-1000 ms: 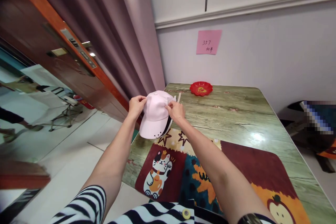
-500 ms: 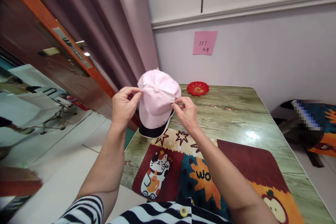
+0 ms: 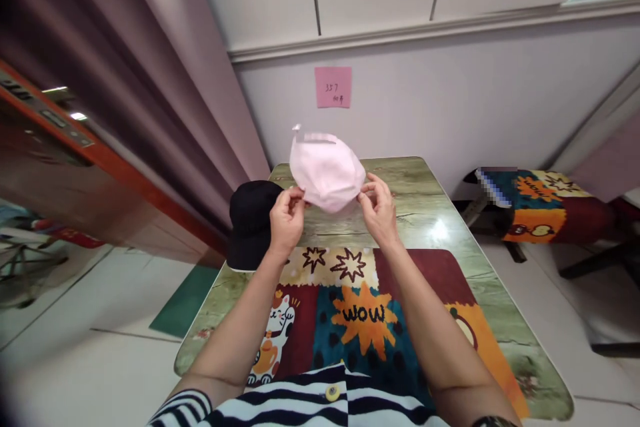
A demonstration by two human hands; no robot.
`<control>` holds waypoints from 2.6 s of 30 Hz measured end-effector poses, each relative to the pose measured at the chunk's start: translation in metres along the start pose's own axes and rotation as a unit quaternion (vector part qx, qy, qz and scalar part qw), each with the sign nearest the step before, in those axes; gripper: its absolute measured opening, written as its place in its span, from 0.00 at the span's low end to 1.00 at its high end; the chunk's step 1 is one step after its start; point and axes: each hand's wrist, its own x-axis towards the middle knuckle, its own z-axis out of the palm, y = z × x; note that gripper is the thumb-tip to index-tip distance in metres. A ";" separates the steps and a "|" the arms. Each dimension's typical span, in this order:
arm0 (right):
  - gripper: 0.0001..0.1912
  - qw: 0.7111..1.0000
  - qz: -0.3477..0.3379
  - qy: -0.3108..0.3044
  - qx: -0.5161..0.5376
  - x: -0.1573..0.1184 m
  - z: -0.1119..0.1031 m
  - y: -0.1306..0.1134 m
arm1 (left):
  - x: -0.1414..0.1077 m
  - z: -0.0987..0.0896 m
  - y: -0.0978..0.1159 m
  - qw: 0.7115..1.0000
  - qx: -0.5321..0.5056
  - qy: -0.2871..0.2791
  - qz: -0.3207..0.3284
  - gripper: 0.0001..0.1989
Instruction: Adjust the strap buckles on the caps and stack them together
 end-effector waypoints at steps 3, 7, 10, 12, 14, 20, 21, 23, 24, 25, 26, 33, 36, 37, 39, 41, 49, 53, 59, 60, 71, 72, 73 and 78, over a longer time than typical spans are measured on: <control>0.06 0.996 0.003 -0.006 -0.084 -0.019 -0.008 0.025 | -0.028 0.002 -0.024 0.996 0.076 -0.037 -0.006 0.07; 0.17 0.988 0.119 -0.016 -0.098 -0.047 -0.014 0.055 | -0.058 -0.005 -0.052 0.984 0.139 -0.068 -0.084 0.10; 0.22 0.986 0.143 -0.037 -0.075 -0.059 -0.017 0.060 | -0.065 -0.010 -0.056 0.982 0.138 -0.080 -0.106 0.10; 0.21 0.986 0.136 -0.053 -0.084 -0.064 -0.020 0.056 | -0.066 -0.013 -0.052 0.980 0.140 -0.087 -0.111 0.11; 0.18 0.987 0.109 -0.056 -0.108 -0.068 -0.024 0.049 | -0.064 -0.017 -0.043 0.979 0.154 -0.084 -0.108 0.11; 0.12 0.960 -0.099 -0.123 -0.233 -0.068 -0.025 0.025 | -0.039 -0.003 -0.008 0.971 0.210 -0.116 -0.003 0.12; 0.12 0.943 -0.132 -0.154 -0.263 -0.066 -0.022 0.022 | -0.032 0.005 -0.004 0.964 0.224 -0.145 0.021 0.12; 0.16 0.905 -0.175 -0.210 -0.325 -0.063 -0.015 0.019 | -0.022 0.021 0.002 0.938 0.268 -0.214 0.047 0.13; 0.17 0.888 -0.182 -0.232 -0.354 -0.062 -0.011 0.019 | -0.019 0.029 0.002 0.922 0.294 -0.247 0.049 0.14; 0.18 0.872 -0.183 -0.249 -0.379 -0.061 -0.008 0.020 | -0.017 0.036 0.000 0.905 0.321 -0.275 0.042 0.15; 0.17 0.861 -0.179 -0.263 -0.398 -0.061 -0.007 0.021 | -0.017 0.040 -0.003 0.890 0.344 -0.298 0.027 0.14; 0.14 0.933 -0.086 -0.239 -0.255 -0.058 -0.026 0.005 | -0.026 0.017 -0.017 0.894 0.310 -0.315 -0.078 0.05; 0.14 0.975 -0.016 -0.178 -0.135 -0.056 -0.036 -0.014 | -0.023 -0.005 -0.007 0.941 0.188 -0.264 -0.097 0.04; 0.14 0.981 0.005 -0.165 -0.104 -0.056 -0.037 -0.018 | -0.022 -0.011 -0.003 0.957 0.130 -0.234 -0.111 0.05; 0.13 0.985 0.043 -0.164 -0.039 -0.057 -0.035 -0.023 | -0.021 -0.018 0.003 0.973 0.020 -0.179 -0.146 0.08; 0.13 0.982 0.081 -0.170 0.035 -0.060 -0.031 -0.024 | -0.024 -0.020 0.007 0.972 -0.057 -0.144 -0.178 0.10; 0.18 0.974 0.137 -0.145 0.108 -0.056 -0.010 -0.045 | -0.031 -0.005 0.023 0.960 -0.142 -0.130 -0.203 0.09; 0.20 0.974 0.136 -0.138 0.118 -0.054 0.000 -0.054 | -0.030 0.003 0.041 0.955 -0.167 -0.139 -0.200 0.09; 0.22 0.968 0.162 -0.145 0.122 -0.056 0.005 -0.052 | -0.034 0.008 0.054 0.960 -0.156 -0.147 -0.182 0.07; 0.22 0.967 0.169 -0.147 0.125 -0.056 0.004 -0.052 | -0.035 0.009 0.055 0.961 -0.151 -0.150 -0.179 0.07; 0.22 0.963 0.188 -0.114 0.156 -0.054 0.005 -0.049 | -0.037 0.009 0.062 0.973 0.158 -0.161 0.052 0.09; 0.22 0.964 0.186 -0.112 0.154 -0.053 0.005 -0.049 | -0.038 0.009 0.062 0.967 0.185 -0.159 0.069 0.11; 0.22 0.965 0.183 -0.111 0.150 -0.053 0.004 -0.049 | -0.039 0.008 0.063 0.963 0.204 -0.158 0.083 0.12; 0.20 0.972 0.160 -0.118 0.126 -0.052 0.000 -0.052 | -0.036 0.007 0.062 0.951 0.218 -0.185 0.118 0.12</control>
